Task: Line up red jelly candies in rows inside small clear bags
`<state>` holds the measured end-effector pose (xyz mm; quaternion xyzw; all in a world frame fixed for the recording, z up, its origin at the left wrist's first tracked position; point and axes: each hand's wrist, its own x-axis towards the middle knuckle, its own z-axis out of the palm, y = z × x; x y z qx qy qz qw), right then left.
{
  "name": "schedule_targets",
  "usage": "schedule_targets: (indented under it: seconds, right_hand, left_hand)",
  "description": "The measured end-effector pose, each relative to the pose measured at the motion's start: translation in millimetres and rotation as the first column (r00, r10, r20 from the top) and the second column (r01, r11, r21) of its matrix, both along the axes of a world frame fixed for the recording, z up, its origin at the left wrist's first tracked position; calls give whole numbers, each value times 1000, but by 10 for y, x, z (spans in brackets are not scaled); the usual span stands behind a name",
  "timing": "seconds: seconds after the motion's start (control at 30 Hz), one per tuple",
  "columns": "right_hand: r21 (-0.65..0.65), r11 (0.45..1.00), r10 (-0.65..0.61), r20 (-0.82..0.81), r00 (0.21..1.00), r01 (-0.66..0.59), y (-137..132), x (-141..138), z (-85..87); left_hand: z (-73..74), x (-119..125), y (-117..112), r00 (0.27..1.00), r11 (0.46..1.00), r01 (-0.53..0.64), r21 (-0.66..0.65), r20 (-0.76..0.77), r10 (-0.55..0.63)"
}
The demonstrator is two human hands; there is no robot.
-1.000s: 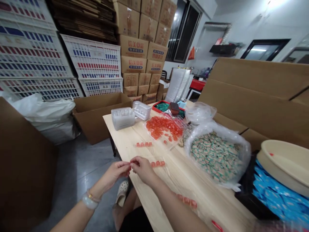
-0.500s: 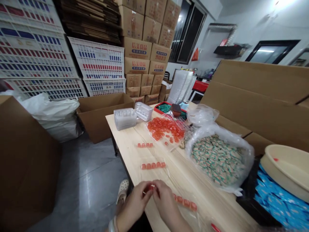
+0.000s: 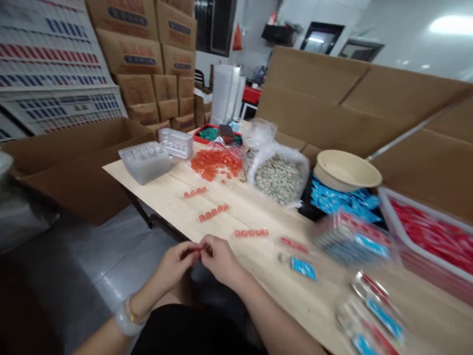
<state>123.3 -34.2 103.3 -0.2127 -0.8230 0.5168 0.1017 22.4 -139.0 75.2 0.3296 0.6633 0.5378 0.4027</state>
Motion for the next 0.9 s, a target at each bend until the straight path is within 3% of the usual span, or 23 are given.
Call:
schedule_targets:
  seconds: [0.07,0.13,0.23,0.33,0.47,0.6,0.7,0.8,0.9]
  right_hand:
    - [22,1000,-16,-36,999,17,-90,84,66]
    - [65,995,-67,-39,997,69,-222,269,118]
    - [73,983,-167,-9,986,168,-467,675,199]
    - [122,971,-211,27,977,207,-710,1074,305]
    - [292,925,-263,26,965,244,-967,1345,400]
    - [422,860,-293,-54,954,288,-1157,1290,352]
    - [481,821,-295,-101,950,306,-1247,1131,277]
    - [493,820,-287,-84,954,290,-1272,950,223]
    - [536,818,-215,-49,975,208,-1260,781,178]
  left_hand:
    - [51,52,-51,999,998,39,47,-32,-37]
    - [101,192,-129,984,991,66,114,-173,-46]
    - [140,487,-266,887,957,236,171,-440,-140]
    - [142,775,-367,854,900,385,205,-448,-264]
    - [139,1023,-460,872,871,428,243,-366,-326]
    - [167,1065,-581,936,908,331,255,-211,-282]
    - [240,992,-677,951,935,262,241,-228,-207]
    - [292,881,-729,931,958,209,196,-340,-134]
    - [202,748,-719,973,976,141,166,-205,-105]
